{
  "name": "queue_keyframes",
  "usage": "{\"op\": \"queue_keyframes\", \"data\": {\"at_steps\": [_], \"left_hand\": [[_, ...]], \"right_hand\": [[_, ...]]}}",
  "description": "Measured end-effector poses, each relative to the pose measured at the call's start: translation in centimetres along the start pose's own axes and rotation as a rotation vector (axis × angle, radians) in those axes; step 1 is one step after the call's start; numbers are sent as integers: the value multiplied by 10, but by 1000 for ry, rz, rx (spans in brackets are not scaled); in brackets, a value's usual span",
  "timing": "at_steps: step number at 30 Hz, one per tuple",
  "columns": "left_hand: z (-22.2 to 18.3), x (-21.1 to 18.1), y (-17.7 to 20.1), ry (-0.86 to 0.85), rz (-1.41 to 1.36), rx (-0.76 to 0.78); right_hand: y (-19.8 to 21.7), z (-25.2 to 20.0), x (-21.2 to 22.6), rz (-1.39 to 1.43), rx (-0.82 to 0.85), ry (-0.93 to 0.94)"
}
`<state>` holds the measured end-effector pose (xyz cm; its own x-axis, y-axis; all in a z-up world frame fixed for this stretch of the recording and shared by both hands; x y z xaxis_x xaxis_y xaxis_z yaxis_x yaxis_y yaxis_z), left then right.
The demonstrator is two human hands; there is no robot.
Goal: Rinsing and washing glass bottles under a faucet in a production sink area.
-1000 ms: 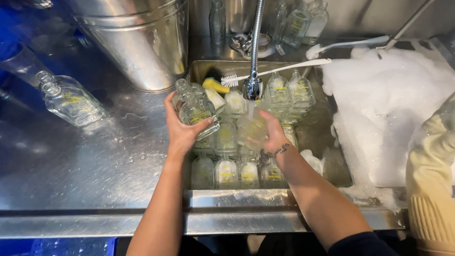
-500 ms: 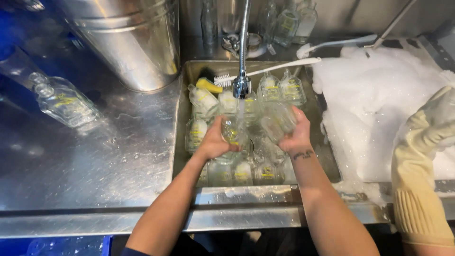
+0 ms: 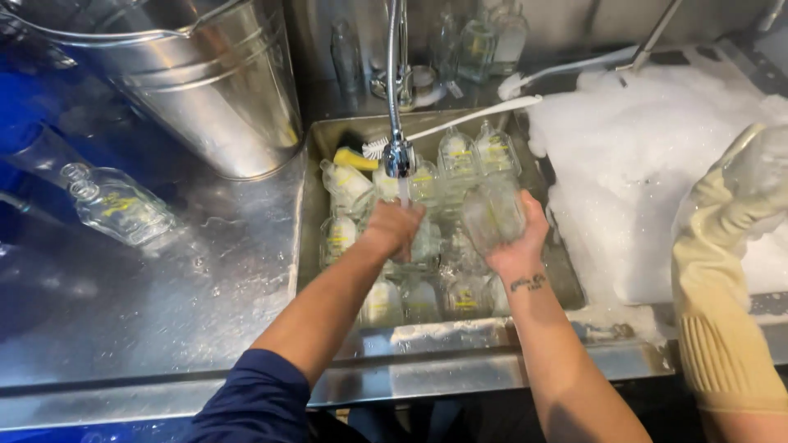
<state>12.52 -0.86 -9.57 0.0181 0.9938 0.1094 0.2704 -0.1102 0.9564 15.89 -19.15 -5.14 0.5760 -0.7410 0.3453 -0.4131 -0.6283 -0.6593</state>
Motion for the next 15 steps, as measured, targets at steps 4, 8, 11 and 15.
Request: {"op": "queue_keyframes", "data": {"at_steps": [4,8,11,15], "left_hand": [[10,-42,17,-99,244,-57],[-10,-50,66,9,540,46],[-32,-58,74,-28,700,107],[2,-55,26,-182,980,154]], "right_hand": [[-3,-13,12,38,-81,7],[-4,2,11,4,-27,-5],[15,-3,3,14,-29,-7],[-5,-25,30,-43,70,194]]}}
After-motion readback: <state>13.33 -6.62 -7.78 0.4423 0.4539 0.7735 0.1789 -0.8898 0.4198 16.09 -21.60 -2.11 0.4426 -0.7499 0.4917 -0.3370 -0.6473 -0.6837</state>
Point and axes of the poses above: each hand's wrist, its own z-axis towards the middle knuckle, its own y-axis out of the back of the hand, x = y × z, the point moved 6 cm from there along z, towards the middle knuckle, and after that the axes turned 6 degrees about -x, right-handed, at the moved point
